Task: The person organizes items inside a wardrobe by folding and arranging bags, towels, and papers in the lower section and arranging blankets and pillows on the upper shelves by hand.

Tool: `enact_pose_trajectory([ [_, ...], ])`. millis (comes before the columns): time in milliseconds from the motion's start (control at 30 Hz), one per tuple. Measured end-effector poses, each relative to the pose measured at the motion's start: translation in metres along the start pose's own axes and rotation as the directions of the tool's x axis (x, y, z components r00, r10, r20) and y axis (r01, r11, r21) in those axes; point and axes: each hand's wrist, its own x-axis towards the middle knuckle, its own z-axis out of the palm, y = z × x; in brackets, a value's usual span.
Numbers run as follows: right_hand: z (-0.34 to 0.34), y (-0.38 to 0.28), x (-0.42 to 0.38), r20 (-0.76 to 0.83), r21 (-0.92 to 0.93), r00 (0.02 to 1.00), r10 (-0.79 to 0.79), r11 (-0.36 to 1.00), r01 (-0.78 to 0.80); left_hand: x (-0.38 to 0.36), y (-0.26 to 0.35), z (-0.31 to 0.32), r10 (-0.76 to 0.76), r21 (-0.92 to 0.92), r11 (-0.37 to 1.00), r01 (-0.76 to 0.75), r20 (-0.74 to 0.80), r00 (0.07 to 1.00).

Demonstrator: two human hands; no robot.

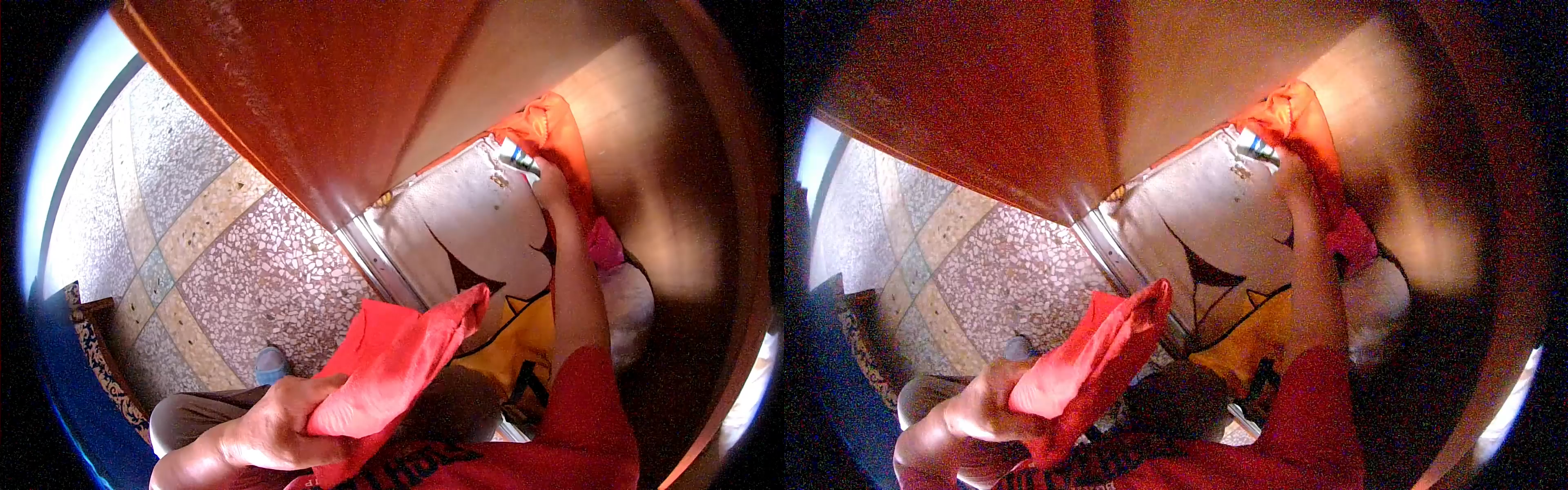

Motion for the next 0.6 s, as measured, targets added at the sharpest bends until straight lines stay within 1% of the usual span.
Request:
enact_pose_trajectory([
  [33,0.009,0.003,0.005,-0.001,0.001,1.0,0.003,1.0,-0.003,0.001,0.0,0.0,-0.001,0.003,1.0,0.001,0.002,1.0],
  [100,0.034,0.009,0.015,0.001,0.091,0.988,0.153,0.984,-0.152,0.003,0.001,0.001,0.036,0.012,0.999,-0.036,-0.018,0.999],
  [133,0.02,-0.021,0.0,-0.074,-0.158,0.997,0.017,0.987,-0.028,0.003,0.001,0.001,0.035,0.013,0.999,-0.035,-0.018,0.999],
  [167,0.026,-0.019,-0.001,-0.073,-0.153,0.997,0.018,0.988,-0.029,0.001,0.0,0.0,0.007,-0.008,1.0,-0.007,0.004,1.0],
  [233,0.026,-0.023,-0.002,0.024,-0.147,0.992,-0.124,0.981,0.126,-0.001,0.002,-0.002,-0.017,-0.029,0.999,0.018,0.024,1.0],
  [267,0.016,-0.016,-0.006,0.204,0.151,0.975,-0.089,0.987,0.058,-0.003,0.005,-0.001,-0.037,-0.05,0.998,0.038,0.019,0.999],
  [300,-0.004,-0.029,-0.01,0.203,0.15,0.975,-0.091,0.987,0.061,-0.004,0.007,0.0,-0.055,-0.072,0.996,0.056,0.013,0.998],
  [333,-0.022,-0.045,-0.014,0.183,-0.015,0.981,-0.059,0.998,0.063,-0.006,0.007,0.0,-0.087,-0.121,0.989,0.088,0.016,0.996],
  [367,-0.03,-0.053,-0.016,0.156,-0.18,0.987,-0.032,0.982,0.061,-0.007,0.009,0.0,-0.085,-0.123,0.989,0.086,0.015,0.996],
  [400,-0.003,-0.026,-0.001,-0.029,-0.175,0.998,-0.057,0.983,0.051,-0.006,0.011,0.0,-0.083,-0.111,0.99,0.083,0.005,0.997],
  [433,0.009,-0.019,0.01,-0.029,-0.174,0.998,-0.056,0.984,0.05,-0.006,0.012,0.001,-0.084,-0.097,0.992,0.084,-0.002,0.996],
  [500,0.021,-0.014,0.025,-0.007,-0.064,0.997,-0.079,0.995,0.078,-0.005,0.01,0.001,-0.062,-0.061,0.996,0.061,-0.004,0.998],
  [533,0.025,-0.015,0.03,0.039,0.013,0.996,-0.075,0.997,0.074,-0.004,0.01,0.0,-0.038,-0.027,0.999,0.037,-0.006,0.999],
  [567,0.026,-0.013,0.03,0.04,0.019,0.997,-0.072,0.997,0.071,-0.005,0.007,0.0,-0.043,-0.024,0.999,0.043,-0.007,0.999],
  [600,0.014,-0.022,0.025,0.121,-0.149,0.988,-0.101,0.982,0.119,-0.006,0.003,0.0,-0.039,-0.047,0.998,0.039,0.005,0.999],
])
